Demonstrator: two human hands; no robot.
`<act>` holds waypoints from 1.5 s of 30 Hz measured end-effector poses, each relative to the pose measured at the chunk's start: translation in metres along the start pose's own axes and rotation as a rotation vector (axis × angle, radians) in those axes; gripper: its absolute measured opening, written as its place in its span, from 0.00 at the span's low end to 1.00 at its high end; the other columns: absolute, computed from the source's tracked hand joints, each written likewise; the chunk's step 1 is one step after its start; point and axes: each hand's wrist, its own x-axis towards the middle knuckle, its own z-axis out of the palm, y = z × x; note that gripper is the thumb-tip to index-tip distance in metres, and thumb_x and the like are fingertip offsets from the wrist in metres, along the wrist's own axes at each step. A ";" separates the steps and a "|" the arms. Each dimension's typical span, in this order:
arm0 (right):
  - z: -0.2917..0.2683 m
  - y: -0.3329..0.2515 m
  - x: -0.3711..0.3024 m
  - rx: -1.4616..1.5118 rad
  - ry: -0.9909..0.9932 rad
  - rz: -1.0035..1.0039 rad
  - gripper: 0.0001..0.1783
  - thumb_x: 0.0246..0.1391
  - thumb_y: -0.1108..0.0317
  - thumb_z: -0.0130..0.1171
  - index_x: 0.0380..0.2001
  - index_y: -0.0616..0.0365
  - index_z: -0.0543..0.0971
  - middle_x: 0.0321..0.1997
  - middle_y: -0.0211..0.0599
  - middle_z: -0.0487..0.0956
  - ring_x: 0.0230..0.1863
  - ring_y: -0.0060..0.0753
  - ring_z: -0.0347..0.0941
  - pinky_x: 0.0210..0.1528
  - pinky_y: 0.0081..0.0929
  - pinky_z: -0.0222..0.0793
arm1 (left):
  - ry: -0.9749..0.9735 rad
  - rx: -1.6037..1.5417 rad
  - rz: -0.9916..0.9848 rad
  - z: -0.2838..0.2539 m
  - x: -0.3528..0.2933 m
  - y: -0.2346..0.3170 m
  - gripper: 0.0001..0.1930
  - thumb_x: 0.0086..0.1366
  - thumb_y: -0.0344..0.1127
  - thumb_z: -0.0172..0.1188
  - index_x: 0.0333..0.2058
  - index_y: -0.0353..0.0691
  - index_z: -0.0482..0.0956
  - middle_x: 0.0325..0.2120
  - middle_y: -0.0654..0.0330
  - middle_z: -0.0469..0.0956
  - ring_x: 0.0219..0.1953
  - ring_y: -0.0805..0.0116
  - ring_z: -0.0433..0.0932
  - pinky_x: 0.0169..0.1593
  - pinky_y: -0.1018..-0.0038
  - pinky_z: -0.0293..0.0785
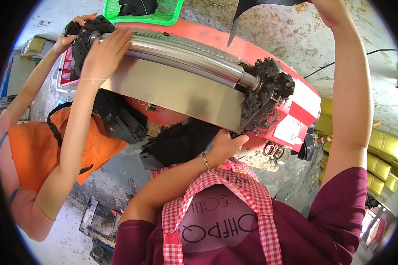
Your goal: The person carries bundles of black material to a workstation and feeds the individual pieces through a rolling machine by hand.
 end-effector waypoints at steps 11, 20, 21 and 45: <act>0.002 0.005 -0.007 0.052 -0.019 0.071 0.12 0.70 0.61 0.58 0.38 0.58 0.81 0.29 0.23 0.78 0.29 0.18 0.73 0.34 0.23 0.71 | -0.023 0.153 -0.031 -0.003 -0.007 0.014 0.21 0.57 0.37 0.76 0.43 0.31 0.79 0.26 0.60 0.81 0.25 0.74 0.78 0.30 0.73 0.77; 0.012 0.020 -0.040 -0.015 0.099 0.073 0.12 0.70 0.60 0.56 0.40 0.57 0.80 0.32 0.26 0.81 0.31 0.20 0.79 0.36 0.24 0.78 | 0.403 1.443 0.488 -0.129 -0.068 0.037 0.24 0.47 0.45 0.79 0.41 0.41 0.85 0.43 0.52 0.77 0.52 0.48 0.74 0.57 0.57 0.70; 0.017 0.029 -0.041 0.024 0.088 0.028 0.11 0.71 0.61 0.56 0.40 0.58 0.80 0.33 0.26 0.81 0.31 0.20 0.78 0.37 0.23 0.77 | 0.407 1.444 0.485 -0.133 -0.067 0.035 0.24 0.47 0.45 0.79 0.41 0.41 0.85 0.43 0.52 0.77 0.52 0.48 0.74 0.57 0.57 0.70; 0.154 0.080 -0.024 -0.507 -0.615 -0.530 0.14 0.60 0.62 0.61 0.44 0.56 0.85 0.43 0.37 0.83 0.52 0.40 0.75 0.55 0.34 0.72 | 0.094 0.710 0.275 -0.115 -0.075 0.149 0.24 0.58 0.30 0.75 0.49 0.32 0.73 0.37 0.58 0.81 0.37 0.73 0.80 0.43 0.74 0.76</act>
